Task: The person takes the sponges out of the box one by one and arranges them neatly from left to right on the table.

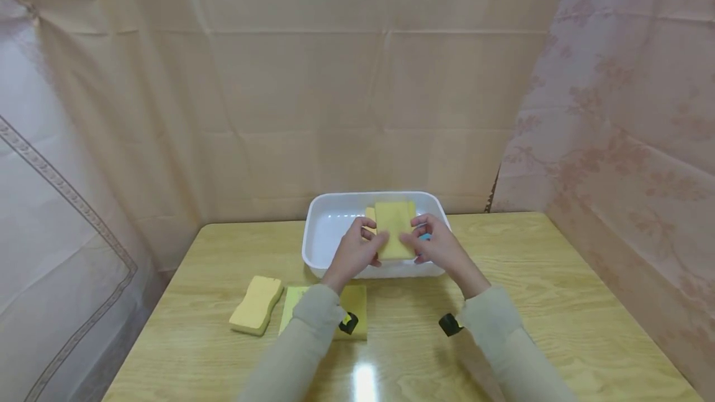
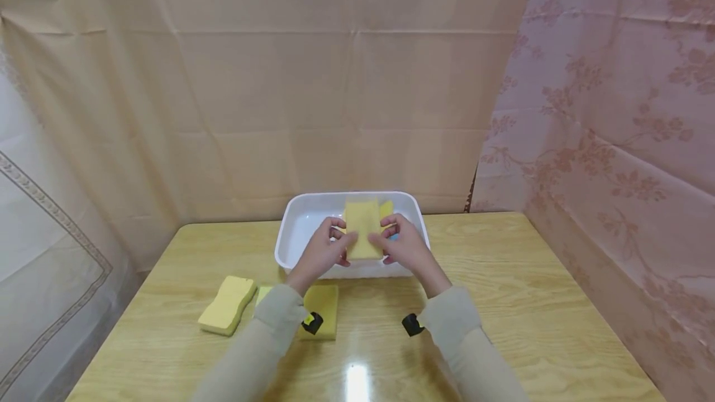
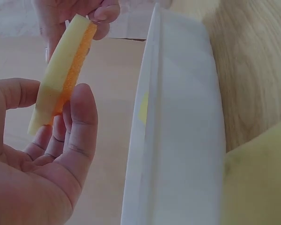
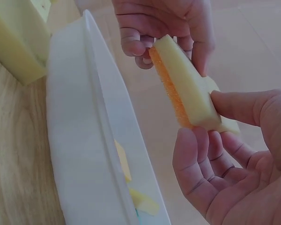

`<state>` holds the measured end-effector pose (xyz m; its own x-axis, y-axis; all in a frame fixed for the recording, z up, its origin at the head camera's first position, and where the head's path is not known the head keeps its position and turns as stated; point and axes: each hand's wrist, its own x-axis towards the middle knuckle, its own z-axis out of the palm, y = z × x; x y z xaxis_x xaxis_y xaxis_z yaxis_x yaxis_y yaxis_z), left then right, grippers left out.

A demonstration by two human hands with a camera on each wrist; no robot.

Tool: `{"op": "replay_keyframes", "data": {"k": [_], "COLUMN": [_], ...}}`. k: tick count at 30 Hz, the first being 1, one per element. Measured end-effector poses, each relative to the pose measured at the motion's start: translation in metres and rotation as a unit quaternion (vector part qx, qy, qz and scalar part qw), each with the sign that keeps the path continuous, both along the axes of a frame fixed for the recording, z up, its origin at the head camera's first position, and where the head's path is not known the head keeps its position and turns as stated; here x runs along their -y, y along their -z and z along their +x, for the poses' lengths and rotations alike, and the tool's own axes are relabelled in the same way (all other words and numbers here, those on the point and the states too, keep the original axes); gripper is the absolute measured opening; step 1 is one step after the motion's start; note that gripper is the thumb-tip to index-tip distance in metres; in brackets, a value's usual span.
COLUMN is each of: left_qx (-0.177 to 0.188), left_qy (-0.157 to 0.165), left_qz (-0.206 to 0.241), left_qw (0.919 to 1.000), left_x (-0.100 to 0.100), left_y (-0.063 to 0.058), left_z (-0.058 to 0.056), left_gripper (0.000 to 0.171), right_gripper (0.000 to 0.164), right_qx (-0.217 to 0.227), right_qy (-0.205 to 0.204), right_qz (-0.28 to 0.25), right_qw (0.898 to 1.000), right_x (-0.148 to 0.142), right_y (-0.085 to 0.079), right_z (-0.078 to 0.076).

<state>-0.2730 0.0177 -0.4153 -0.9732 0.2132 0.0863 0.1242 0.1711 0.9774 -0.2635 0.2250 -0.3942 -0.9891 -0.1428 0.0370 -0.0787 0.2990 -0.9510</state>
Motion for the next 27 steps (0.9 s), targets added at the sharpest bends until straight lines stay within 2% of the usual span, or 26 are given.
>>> {"op": "replay_keyframes", "data": {"k": [7, 16, 22, 27], "left_qx": [0.002, -0.002, -0.020, 0.017], "left_qy": [-0.005, -0.039, -0.059, -0.044], "left_qz": [-0.003, -0.001, -0.026, -0.012], "left_qw": [1.0000, 0.9992, 0.9977, 0.9988], "left_x": [0.001, 0.001, 0.004, 0.008], "left_y": [0.000, 0.009, 0.015, 0.023], "left_z": [0.014, 0.036, 0.049, 0.057], "left_gripper": [0.041, 0.035, 0.028, 0.025], "right_gripper": [0.050, 0.067, 0.056, 0.047], "right_qx": [-0.004, -0.007, 0.016, 0.035], "right_qy": [-0.004, -0.015, -0.015, -0.020], "right_qz": [-0.006, 0.016, 0.011, 0.013], "right_qw": [1.000, 1.000, 1.000, 0.999], "right_x": [0.000, 0.001, 0.001, 0.001], "right_y": [0.003, 0.011, 0.025, 0.033], "right_z": [0.010, 0.031, 0.042, 0.050]}}
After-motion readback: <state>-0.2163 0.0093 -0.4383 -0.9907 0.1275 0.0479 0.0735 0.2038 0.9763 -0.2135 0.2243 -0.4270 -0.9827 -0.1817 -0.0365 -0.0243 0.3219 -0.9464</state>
